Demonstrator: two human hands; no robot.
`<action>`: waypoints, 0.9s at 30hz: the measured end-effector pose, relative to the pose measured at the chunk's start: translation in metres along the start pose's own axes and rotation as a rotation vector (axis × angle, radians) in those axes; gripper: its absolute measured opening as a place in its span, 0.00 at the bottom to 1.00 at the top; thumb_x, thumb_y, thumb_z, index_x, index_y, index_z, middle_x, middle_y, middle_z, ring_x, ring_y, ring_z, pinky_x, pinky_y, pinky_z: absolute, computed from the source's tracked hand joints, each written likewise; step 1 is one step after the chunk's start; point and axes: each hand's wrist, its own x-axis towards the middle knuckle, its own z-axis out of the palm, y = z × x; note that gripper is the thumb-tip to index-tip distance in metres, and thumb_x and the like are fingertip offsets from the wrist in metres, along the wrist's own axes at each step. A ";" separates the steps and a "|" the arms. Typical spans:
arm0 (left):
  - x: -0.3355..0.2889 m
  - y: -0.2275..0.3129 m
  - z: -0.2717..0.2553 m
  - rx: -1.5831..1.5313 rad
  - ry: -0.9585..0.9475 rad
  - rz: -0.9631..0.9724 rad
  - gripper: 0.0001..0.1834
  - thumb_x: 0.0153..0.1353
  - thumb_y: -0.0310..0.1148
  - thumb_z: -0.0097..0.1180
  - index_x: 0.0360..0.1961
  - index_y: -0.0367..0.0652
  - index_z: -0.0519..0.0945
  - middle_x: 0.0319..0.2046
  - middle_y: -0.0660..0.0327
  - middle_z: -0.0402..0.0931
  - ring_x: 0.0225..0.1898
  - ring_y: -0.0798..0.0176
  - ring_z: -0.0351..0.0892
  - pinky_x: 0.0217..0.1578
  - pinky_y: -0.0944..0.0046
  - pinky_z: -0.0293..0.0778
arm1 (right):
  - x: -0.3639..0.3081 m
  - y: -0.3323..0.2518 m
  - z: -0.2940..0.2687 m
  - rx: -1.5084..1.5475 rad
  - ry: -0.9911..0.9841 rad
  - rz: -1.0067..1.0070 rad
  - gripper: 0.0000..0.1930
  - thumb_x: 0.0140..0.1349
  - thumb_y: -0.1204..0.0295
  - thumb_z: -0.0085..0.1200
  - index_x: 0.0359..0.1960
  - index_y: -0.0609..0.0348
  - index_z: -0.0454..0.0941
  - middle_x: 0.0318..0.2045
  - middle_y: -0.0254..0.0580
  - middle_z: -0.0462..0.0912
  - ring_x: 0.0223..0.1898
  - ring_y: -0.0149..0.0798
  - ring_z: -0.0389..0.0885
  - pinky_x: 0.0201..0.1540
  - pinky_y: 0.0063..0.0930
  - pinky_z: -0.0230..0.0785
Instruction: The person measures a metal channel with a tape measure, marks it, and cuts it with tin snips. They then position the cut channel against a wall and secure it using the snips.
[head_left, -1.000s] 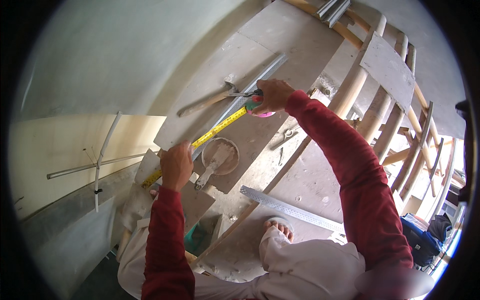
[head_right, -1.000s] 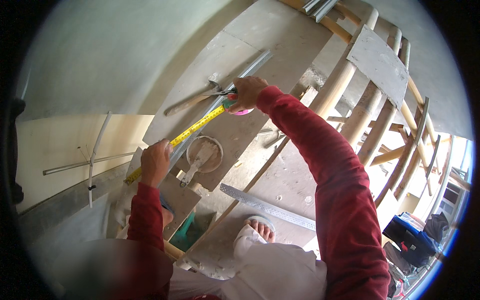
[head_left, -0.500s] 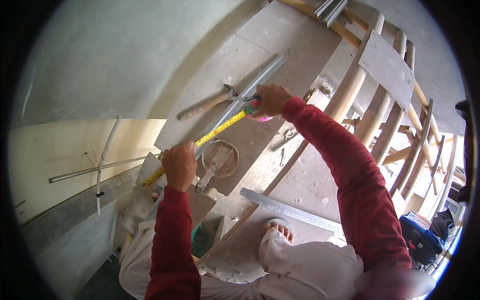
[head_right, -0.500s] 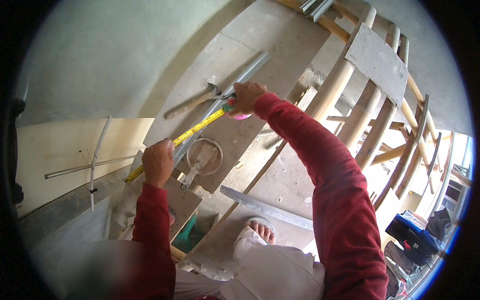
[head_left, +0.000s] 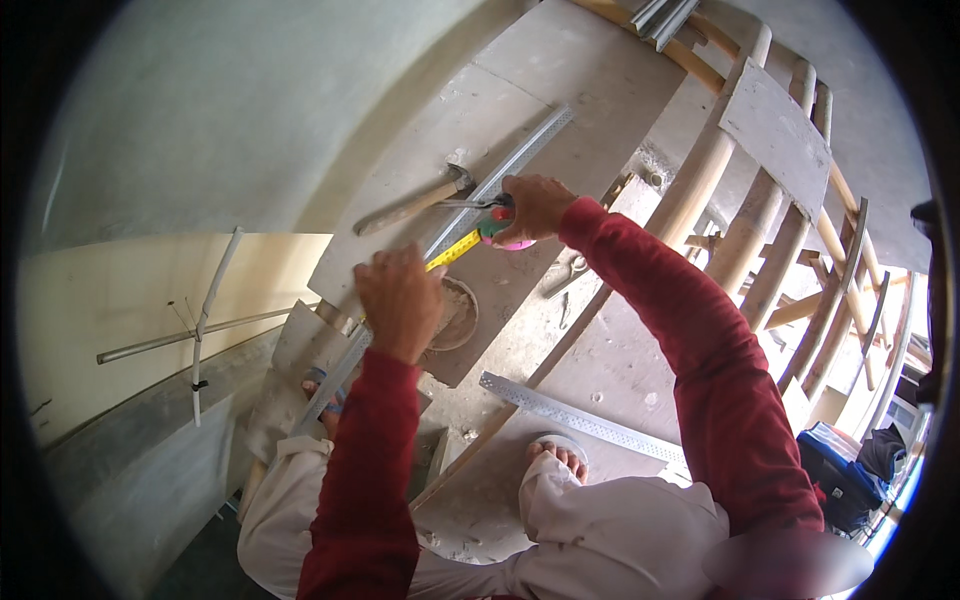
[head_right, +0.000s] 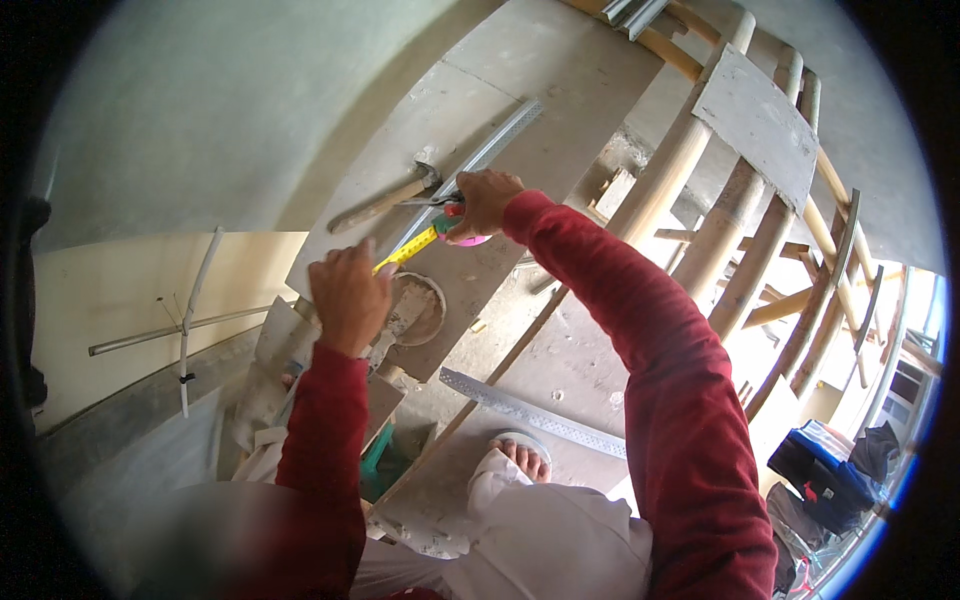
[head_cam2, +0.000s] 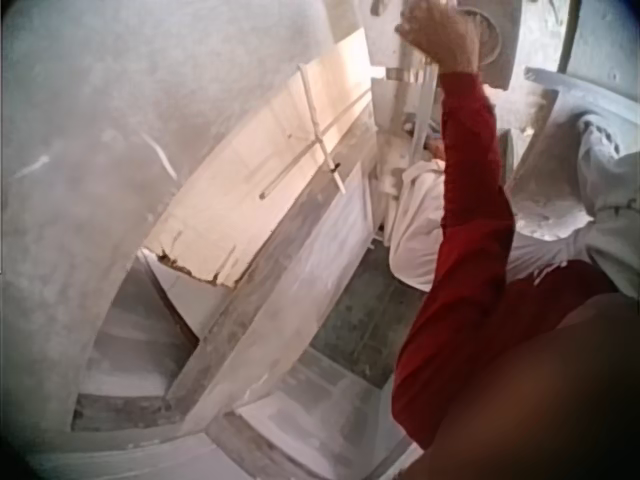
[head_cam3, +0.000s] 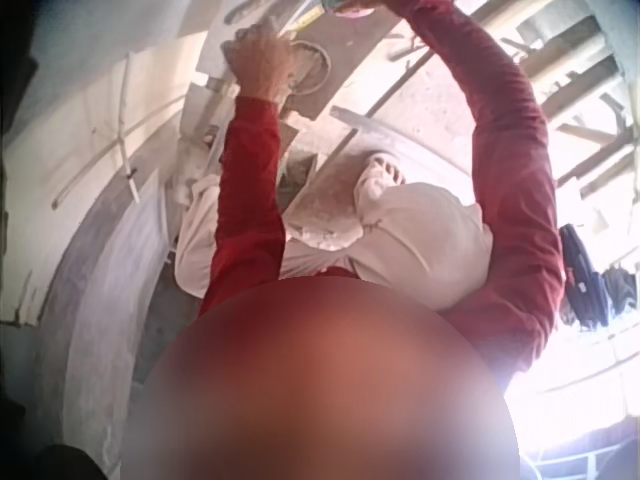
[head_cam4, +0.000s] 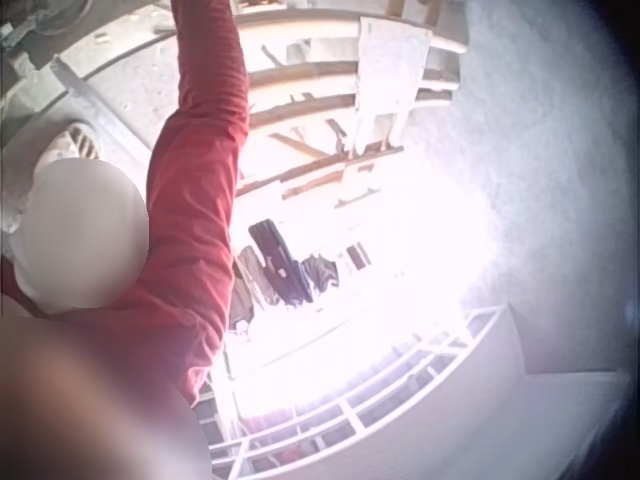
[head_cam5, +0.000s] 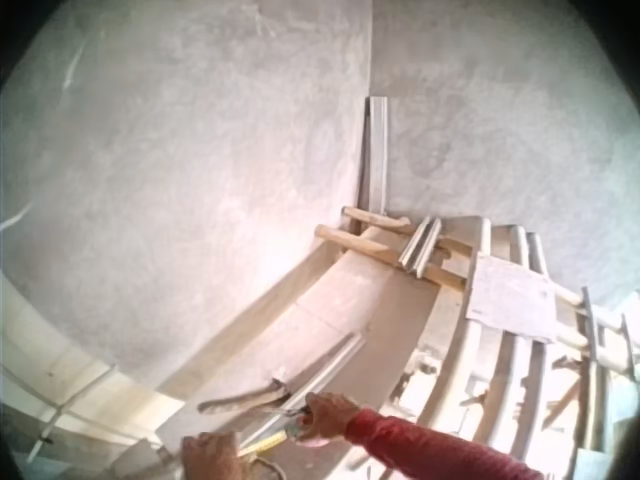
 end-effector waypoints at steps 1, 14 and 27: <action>-0.007 -0.009 -0.006 -0.009 0.103 0.017 0.11 0.61 0.40 0.60 0.31 0.44 0.78 0.30 0.57 0.82 0.37 0.51 0.81 0.38 0.49 0.67 | -0.001 0.005 -0.002 0.000 -0.009 0.000 0.30 0.38 0.45 0.72 0.32 0.57 0.76 0.33 0.48 0.82 0.38 0.50 0.83 0.44 0.41 0.72; -0.005 0.009 0.032 -0.380 -0.077 -0.096 0.07 0.63 0.28 0.55 0.36 0.34 0.76 0.36 0.45 0.77 0.37 0.40 0.78 0.38 0.46 0.71 | -0.012 -0.023 0.008 0.127 -0.036 -0.199 0.34 0.37 0.41 0.72 0.36 0.58 0.80 0.35 0.51 0.84 0.41 0.53 0.84 0.45 0.42 0.74; -0.007 -0.009 0.041 -1.489 -0.266 -0.378 0.25 0.68 0.29 0.55 0.63 0.32 0.67 0.53 0.54 0.76 0.51 0.62 0.78 0.50 0.64 0.77 | -0.029 -0.023 0.003 0.228 -0.054 -0.186 0.34 0.39 0.45 0.72 0.35 0.62 0.76 0.35 0.52 0.81 0.40 0.54 0.81 0.44 0.44 0.71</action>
